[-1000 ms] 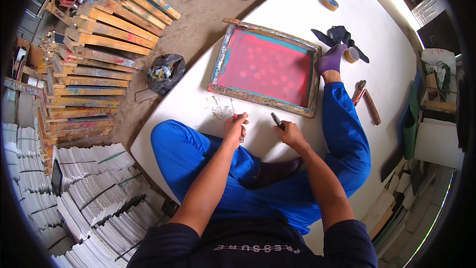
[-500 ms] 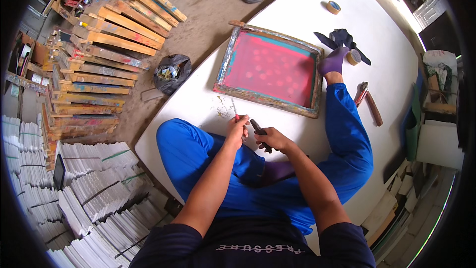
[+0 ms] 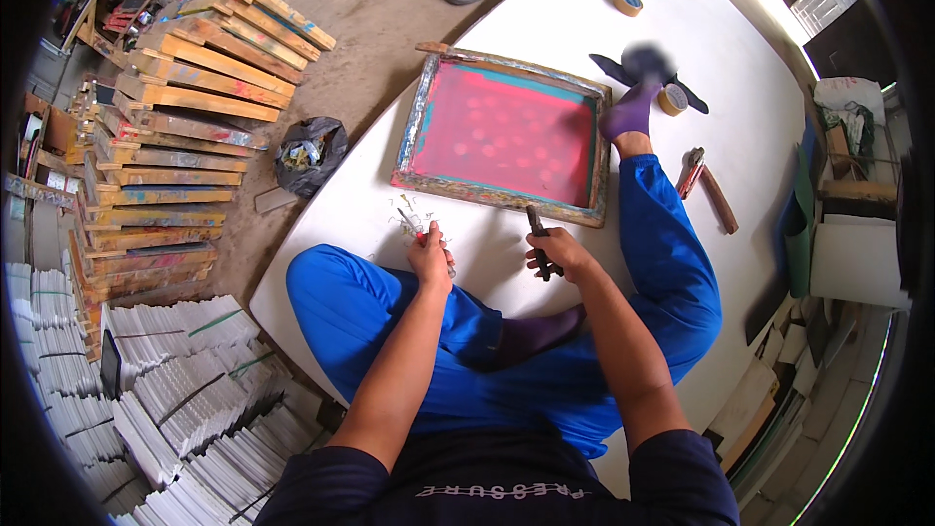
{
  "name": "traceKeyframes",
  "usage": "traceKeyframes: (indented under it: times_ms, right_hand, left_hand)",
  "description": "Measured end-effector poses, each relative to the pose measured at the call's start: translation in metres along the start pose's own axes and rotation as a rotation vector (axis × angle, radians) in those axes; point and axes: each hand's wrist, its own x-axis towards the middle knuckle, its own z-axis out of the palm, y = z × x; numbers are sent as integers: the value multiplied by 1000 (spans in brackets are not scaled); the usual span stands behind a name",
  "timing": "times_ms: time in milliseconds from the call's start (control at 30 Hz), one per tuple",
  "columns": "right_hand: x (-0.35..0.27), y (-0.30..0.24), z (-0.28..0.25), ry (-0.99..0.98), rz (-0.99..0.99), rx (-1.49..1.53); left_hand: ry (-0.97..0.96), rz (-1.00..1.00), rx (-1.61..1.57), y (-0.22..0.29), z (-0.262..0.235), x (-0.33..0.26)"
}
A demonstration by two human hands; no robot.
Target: The person sits on the floor and uses pliers to repeatedly cut and bend small wire pieces. The person holds the wire with one hand and manipulates it with pliers in the other, working over a white surface with a red screen nearby.
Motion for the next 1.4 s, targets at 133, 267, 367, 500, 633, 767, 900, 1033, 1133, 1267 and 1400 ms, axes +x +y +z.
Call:
traceKeyframes:
  times_ms: [133,267,367,500,633,767,900,1033,1133,1267,1400]
  right_hand:
    - [0,-9,-11,18,38,9]
    - [8,-10,-18,7,59,-17]
    - [9,-18,-17,4,98,-35]
    - [7,-34,-20,-26,174,-87]
    - [9,-51,-26,-34,242,-243]
    - [3,-49,-11,162,138,-467]
    - [-8,-42,6,294,3,-542]
    - [11,-1,12,525,-216,-762]
    - [11,7,14,552,-207,-760]
    - [11,16,6,453,-203,-679]
    - [-8,13,44,141,-164,-611]
  left_hand:
    - [-17,-6,10,-4,2,0]
    - [-13,-6,-11,-3,3,1]
    - [-10,-11,-19,1,5,-1]
    - [-44,-38,2,-2,3,3]
    - [-74,-19,-14,-2,7,1]
    - [-72,-21,-11,-4,11,2]
    - [-62,-14,-9,-6,11,4]
    - [-63,-4,15,-7,12,5]
    - [-65,4,2,-6,12,4]
    - [-223,-23,108,-7,7,1]
    - [-468,-100,182,-3,9,-11]
